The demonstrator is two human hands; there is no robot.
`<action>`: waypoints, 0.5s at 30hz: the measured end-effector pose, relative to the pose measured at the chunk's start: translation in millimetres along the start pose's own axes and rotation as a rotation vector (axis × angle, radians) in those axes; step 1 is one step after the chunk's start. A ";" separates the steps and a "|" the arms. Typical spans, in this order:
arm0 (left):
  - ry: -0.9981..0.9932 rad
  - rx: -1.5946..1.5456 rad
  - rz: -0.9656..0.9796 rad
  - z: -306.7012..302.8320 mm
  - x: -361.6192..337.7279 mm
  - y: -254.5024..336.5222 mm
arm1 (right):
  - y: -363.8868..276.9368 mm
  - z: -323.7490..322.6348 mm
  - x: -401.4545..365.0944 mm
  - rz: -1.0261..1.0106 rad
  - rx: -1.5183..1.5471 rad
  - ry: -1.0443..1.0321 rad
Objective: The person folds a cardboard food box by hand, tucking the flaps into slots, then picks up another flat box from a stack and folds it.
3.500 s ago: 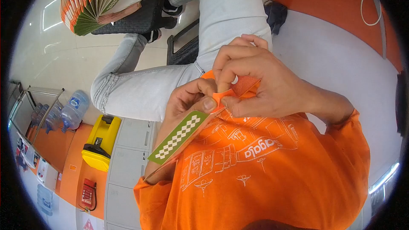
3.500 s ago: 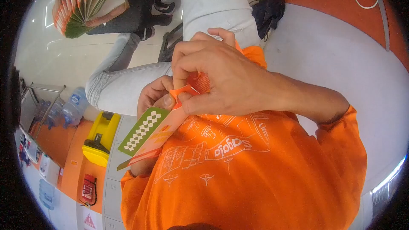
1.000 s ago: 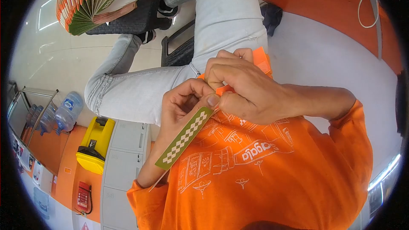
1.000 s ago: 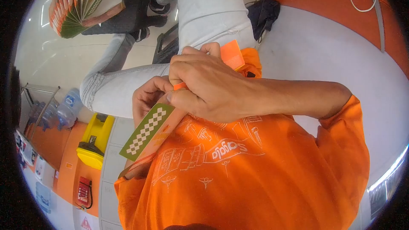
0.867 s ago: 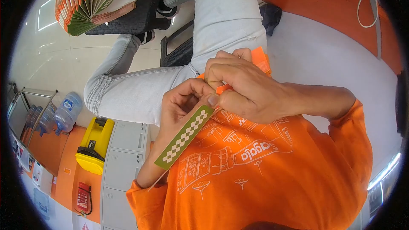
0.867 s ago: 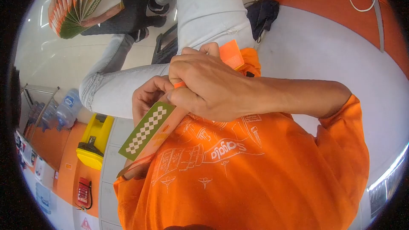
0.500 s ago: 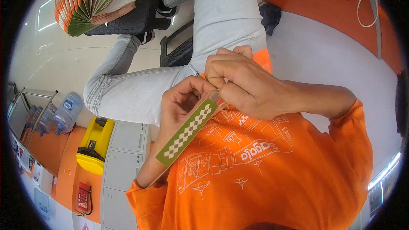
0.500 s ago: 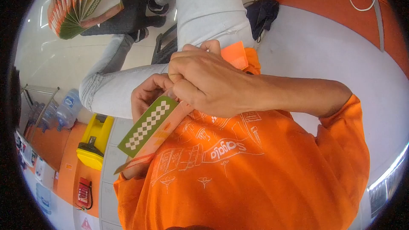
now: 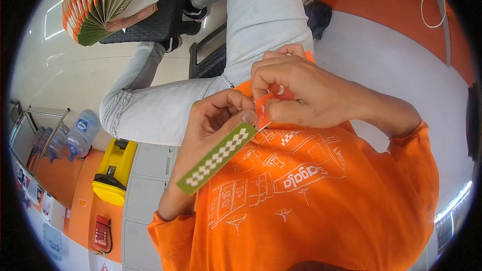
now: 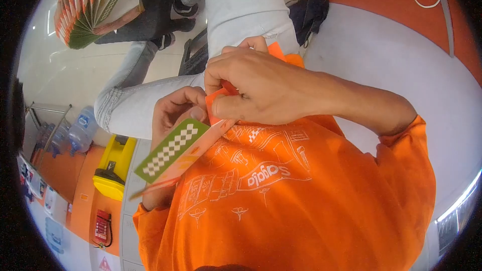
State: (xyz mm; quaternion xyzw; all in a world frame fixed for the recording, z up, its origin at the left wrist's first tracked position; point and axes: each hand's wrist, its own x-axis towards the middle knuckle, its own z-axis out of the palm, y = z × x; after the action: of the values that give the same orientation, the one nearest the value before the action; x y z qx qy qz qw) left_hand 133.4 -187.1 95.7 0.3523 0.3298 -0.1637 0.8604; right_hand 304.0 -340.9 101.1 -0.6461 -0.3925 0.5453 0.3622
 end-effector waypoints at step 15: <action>-0.007 -0.034 -0.053 2.3 -0.2 1.8 | -0.1 -6.4 0.7 -0.044 0.177 0.055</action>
State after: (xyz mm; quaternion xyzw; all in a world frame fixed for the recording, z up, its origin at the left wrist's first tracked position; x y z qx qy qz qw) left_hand 135.3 -187.4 98.0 0.3283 0.3389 -0.1819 0.8627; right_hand 310.3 -340.5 101.8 -0.6177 -0.3469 0.5515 0.4404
